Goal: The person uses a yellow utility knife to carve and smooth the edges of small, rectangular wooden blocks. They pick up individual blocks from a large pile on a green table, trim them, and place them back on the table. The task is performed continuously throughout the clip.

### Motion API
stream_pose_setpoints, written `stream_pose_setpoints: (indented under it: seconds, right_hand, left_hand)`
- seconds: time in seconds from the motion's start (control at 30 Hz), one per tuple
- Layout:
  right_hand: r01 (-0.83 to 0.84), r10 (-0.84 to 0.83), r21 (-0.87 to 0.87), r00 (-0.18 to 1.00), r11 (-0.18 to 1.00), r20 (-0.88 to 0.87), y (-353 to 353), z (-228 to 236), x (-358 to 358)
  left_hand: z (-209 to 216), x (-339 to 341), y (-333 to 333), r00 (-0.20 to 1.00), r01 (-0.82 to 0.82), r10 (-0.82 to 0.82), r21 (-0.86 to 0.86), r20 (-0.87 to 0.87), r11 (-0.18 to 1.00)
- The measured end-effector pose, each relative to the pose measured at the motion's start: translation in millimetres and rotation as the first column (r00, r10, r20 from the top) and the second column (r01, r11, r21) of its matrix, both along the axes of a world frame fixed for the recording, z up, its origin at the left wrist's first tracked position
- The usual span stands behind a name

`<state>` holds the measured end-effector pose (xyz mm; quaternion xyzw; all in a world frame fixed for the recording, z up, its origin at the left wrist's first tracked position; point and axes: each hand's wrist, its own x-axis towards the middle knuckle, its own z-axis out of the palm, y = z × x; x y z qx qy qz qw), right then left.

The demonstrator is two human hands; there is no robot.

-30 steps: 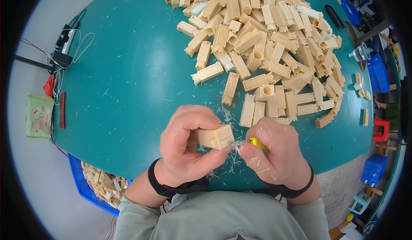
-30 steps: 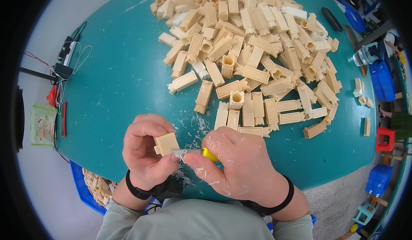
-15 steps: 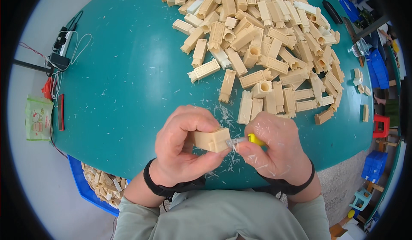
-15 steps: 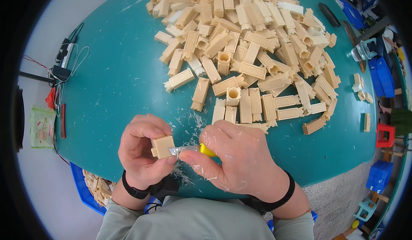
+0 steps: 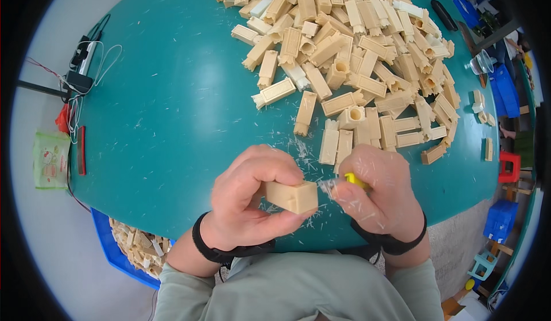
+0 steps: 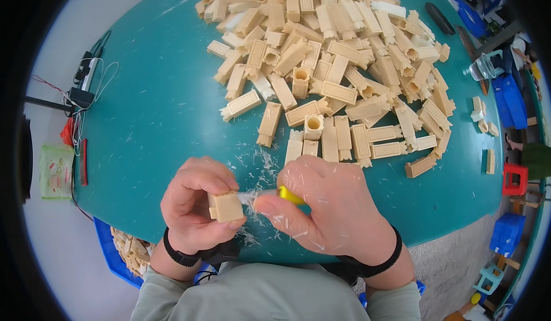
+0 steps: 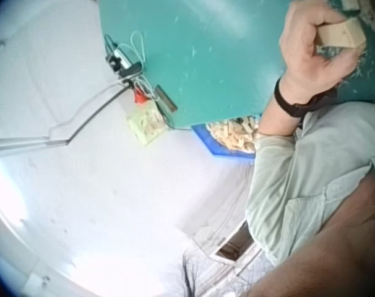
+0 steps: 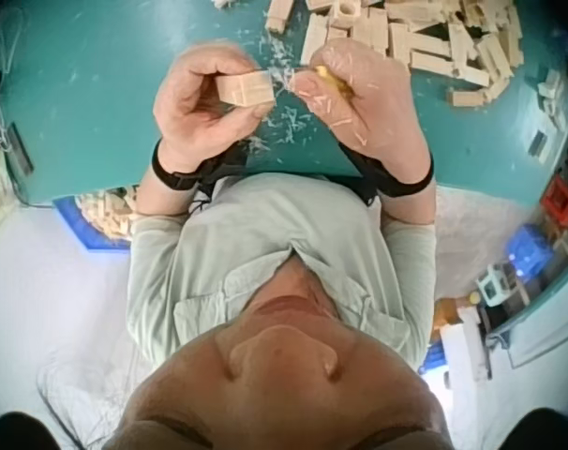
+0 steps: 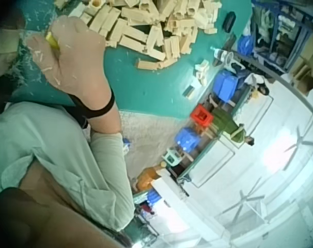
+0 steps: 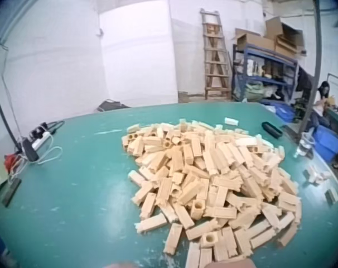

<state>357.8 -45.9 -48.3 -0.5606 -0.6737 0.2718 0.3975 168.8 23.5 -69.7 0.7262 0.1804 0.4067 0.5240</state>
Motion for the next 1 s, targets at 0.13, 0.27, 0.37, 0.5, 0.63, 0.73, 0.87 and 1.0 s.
stream_pose_setpoints:
  seconds: [0.13, 0.27, 0.37, 0.5, 0.63, 0.73, 0.87, 1.0]
  right_hand:
    - [-0.042, 0.041, 0.062, 0.999, 0.997, 0.017, 1, -2, -2]
    - [-0.052, 0.049, 0.043, 0.997, 0.998, 0.067, 1, -2, -2]
    - [-0.050, 0.046, 0.062, 0.997, 0.997, 0.067, 2, -1, -3]
    - [-0.043, 0.037, 0.070, 0.996, 0.997, 0.084, 3, -2, -2]
    - [0.120, -0.131, 0.091, 0.984, 0.989, 0.119, 7, -15, -3]
    - [0.164, -0.164, 0.008, 0.986, 0.986, 0.003, 7, -11, -3]
    - [0.131, -0.137, -0.064, 0.985, 0.989, -0.101, 5, -6, -4]
    - [0.087, -0.098, -0.098, 0.988, 0.991, -0.122, 4, -10, -10]
  left_hand:
    - [1, -1, 1, 1.000, -0.028, 0.028, 0.008, 0.000, 1.000]
    - [0, 0, 1, 0.999, -0.032, 0.032, 0.014, 0.010, 0.999]
    - [1, -1, 0, 0.999, -0.033, 0.033, 0.012, 0.002, 0.999]
    - [0, -2, -1, 1.000, -0.025, 0.025, -0.018, 0.003, 1.000]
    - [2, -2, 4, 0.987, 0.158, -0.156, 0.085, -0.035, 0.984]
    - [-1, -1, 3, 0.981, 0.189, -0.188, 0.045, -0.040, 0.981]
    - [1, -1, 2, 0.996, 0.024, -0.033, -0.116, -0.082, 0.993]
    - [1, 3, -1, 0.999, -0.024, 0.032, -0.221, 0.029, 0.975]
